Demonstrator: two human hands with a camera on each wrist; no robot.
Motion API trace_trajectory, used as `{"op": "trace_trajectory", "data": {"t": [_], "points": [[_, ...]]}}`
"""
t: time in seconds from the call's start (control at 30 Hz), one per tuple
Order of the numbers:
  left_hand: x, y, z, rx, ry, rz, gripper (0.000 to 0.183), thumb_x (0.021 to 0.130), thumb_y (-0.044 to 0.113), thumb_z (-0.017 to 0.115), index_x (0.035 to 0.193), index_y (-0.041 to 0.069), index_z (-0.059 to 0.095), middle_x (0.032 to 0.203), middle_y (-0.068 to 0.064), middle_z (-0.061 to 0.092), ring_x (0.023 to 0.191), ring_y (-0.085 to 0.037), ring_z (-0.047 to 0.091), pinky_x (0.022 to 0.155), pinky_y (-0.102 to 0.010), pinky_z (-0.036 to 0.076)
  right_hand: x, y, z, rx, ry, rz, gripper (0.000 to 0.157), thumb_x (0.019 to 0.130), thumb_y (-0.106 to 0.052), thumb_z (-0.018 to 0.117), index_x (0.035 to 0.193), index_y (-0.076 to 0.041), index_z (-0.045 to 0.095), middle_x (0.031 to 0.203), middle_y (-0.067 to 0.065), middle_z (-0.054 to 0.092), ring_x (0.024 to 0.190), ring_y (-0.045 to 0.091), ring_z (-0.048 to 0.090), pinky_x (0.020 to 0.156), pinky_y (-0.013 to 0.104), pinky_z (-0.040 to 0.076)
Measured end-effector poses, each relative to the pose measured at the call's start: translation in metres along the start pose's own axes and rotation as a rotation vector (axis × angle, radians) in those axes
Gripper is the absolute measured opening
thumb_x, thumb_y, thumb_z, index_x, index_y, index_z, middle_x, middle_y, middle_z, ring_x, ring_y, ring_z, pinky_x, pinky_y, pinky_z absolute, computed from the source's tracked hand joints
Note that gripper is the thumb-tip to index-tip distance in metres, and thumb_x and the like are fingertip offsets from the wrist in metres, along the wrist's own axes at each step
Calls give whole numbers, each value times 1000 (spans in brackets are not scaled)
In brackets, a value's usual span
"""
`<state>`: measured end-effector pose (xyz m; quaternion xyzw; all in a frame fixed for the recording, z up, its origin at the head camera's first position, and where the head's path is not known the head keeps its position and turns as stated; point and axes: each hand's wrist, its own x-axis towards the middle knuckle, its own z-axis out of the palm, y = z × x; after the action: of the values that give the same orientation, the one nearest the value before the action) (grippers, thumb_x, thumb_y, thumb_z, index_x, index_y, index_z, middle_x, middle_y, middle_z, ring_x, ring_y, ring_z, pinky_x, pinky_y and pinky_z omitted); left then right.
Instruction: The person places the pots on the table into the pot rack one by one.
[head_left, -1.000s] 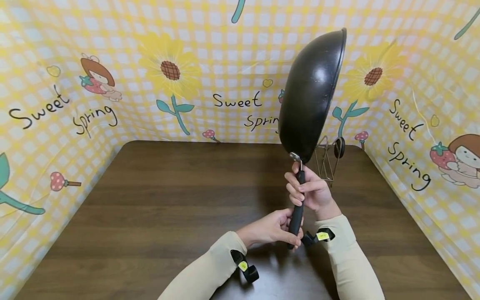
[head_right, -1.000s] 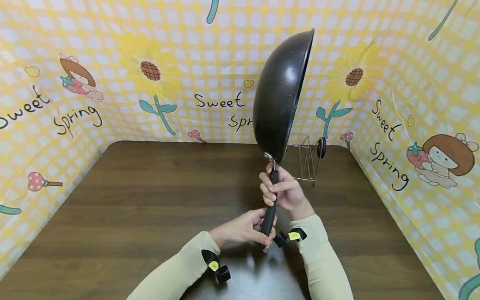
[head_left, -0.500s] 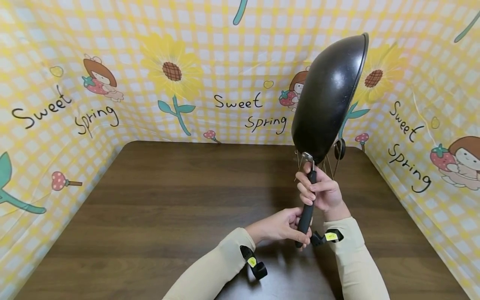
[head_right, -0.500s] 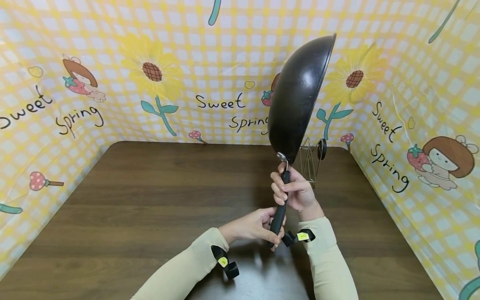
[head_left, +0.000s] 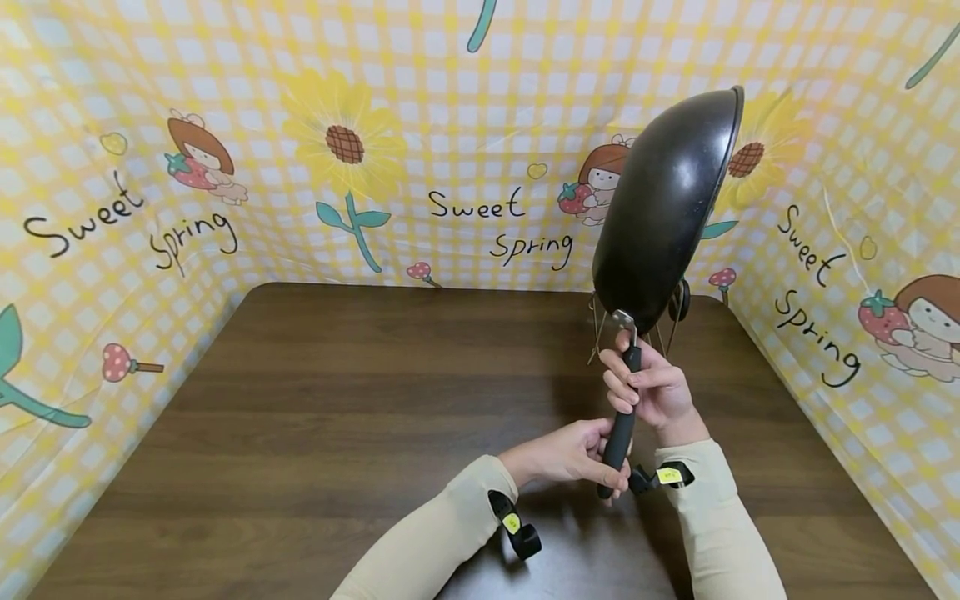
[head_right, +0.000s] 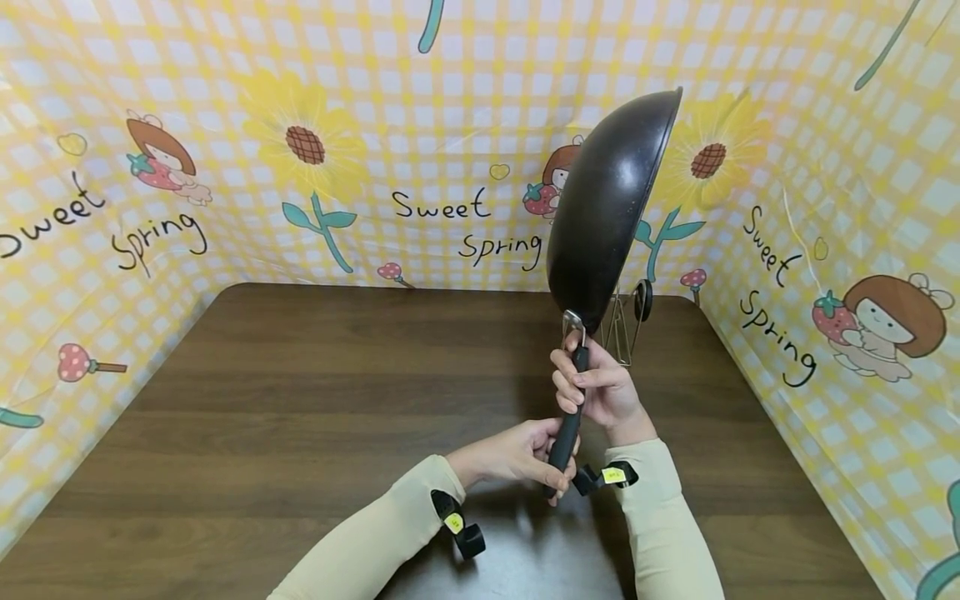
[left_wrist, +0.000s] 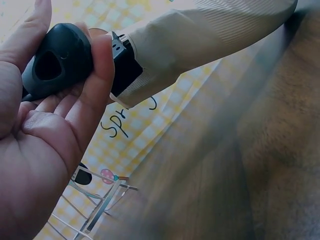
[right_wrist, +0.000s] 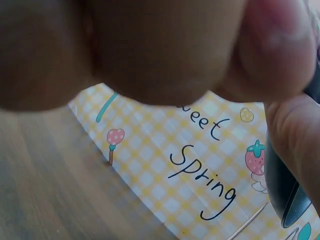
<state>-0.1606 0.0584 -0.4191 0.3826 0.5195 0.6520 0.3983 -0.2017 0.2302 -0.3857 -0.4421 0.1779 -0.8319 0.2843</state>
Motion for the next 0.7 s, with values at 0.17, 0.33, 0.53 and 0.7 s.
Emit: {"op": "trace_trajectory", "data": {"t": [0.17,0.33,0.53,0.7], "points": [[1,-3,-1,3,-2,2,25,90,-23,53,105,-7,41,81,-10,62,64,-13,64,63,-29,57,-4,1,-3,12,9,-6,34,94,13,37,124,-1,41,81,9,21,60,21,24,71,30,52],[2,-8,-1,-4,3,-16,24,90,-22,54,105,-9,42,78,-5,64,62,-15,64,63,-29,57,-8,3,-9,10,4,6,34,93,12,38,124,-2,41,79,9,19,59,21,24,68,28,48],[5,-13,-1,14,-15,-17,27,90,-21,55,110,-15,37,78,-20,64,61,-16,64,63,-26,55,-13,4,-13,21,-20,-5,33,92,12,39,122,-1,40,77,8,16,57,20,25,61,28,40],[7,-14,-1,26,-13,-26,30,90,-21,55,112,-19,35,78,-21,65,61,-16,64,63,-25,54,-16,4,-14,30,-18,-8,33,91,12,40,121,-2,40,77,7,16,56,20,25,58,29,34]]}}
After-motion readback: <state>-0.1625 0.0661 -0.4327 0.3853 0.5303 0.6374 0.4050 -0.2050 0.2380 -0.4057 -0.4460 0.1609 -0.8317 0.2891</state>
